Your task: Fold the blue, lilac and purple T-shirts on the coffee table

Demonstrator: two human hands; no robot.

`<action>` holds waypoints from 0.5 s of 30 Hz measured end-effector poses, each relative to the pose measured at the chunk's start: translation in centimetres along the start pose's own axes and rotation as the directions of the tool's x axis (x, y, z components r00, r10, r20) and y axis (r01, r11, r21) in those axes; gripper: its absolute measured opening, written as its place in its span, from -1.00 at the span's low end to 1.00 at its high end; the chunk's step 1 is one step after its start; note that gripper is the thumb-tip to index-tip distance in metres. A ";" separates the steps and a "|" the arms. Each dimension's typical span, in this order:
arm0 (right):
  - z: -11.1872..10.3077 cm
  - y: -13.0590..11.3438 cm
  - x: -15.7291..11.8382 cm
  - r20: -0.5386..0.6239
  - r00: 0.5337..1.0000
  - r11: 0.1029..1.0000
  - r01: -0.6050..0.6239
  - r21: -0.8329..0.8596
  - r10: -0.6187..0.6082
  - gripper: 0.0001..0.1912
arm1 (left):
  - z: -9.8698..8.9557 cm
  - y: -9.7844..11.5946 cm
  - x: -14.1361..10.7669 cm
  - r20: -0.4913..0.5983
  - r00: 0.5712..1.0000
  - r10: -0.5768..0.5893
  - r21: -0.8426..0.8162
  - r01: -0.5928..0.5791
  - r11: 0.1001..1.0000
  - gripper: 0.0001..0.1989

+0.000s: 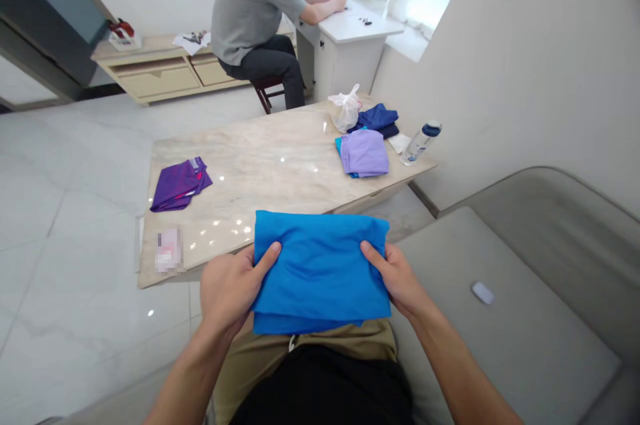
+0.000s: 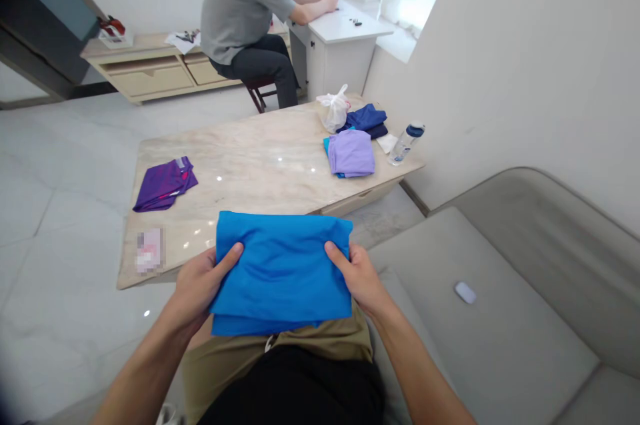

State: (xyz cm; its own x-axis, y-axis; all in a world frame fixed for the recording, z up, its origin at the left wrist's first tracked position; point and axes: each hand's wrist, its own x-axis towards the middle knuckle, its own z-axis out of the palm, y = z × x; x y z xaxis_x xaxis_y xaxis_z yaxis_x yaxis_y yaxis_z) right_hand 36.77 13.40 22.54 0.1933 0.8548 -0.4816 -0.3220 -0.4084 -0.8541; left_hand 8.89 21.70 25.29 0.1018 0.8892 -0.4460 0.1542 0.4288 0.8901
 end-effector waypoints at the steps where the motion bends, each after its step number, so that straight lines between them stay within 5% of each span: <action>1: -0.4 -0.2 -0.1 -0.029 1.000 1.000 -0.005 -0.004 0.004 -0.26 | 0.7 0.2 0.4 0.015 1.000 0.011 0.013 -0.011 1.000 -0.42; 5: -3.1 -0.8 -1.8 -0.178 0.983 0.998 -0.045 0.047 0.052 -0.24 | 3.6 0.6 1.8 0.190 0.981 0.039 -0.034 -0.033 0.999 -0.30; 9: -6.6 -1.0 -5.1 -0.356 0.921 0.980 -0.100 0.171 0.156 -0.29 | 5.3 -0.8 2.7 0.293 0.955 -0.046 -0.096 0.077 0.992 -0.28; 15: -9.3 1.0 -4.6 -0.521 0.852 0.967 0.090 0.240 0.050 -0.29 | 2.9 -6.5 2.6 0.192 0.959 -0.209 -0.065 0.225 0.972 -0.25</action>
State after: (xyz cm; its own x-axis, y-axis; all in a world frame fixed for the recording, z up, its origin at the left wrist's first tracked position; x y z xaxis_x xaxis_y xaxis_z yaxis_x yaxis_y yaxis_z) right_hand 44.14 6.10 22.07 0.6317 0.5407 -0.5555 -0.5161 -0.2412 -0.8218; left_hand 10.99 20.72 18.07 0.2544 0.7325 -0.6314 0.1086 0.6271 0.7713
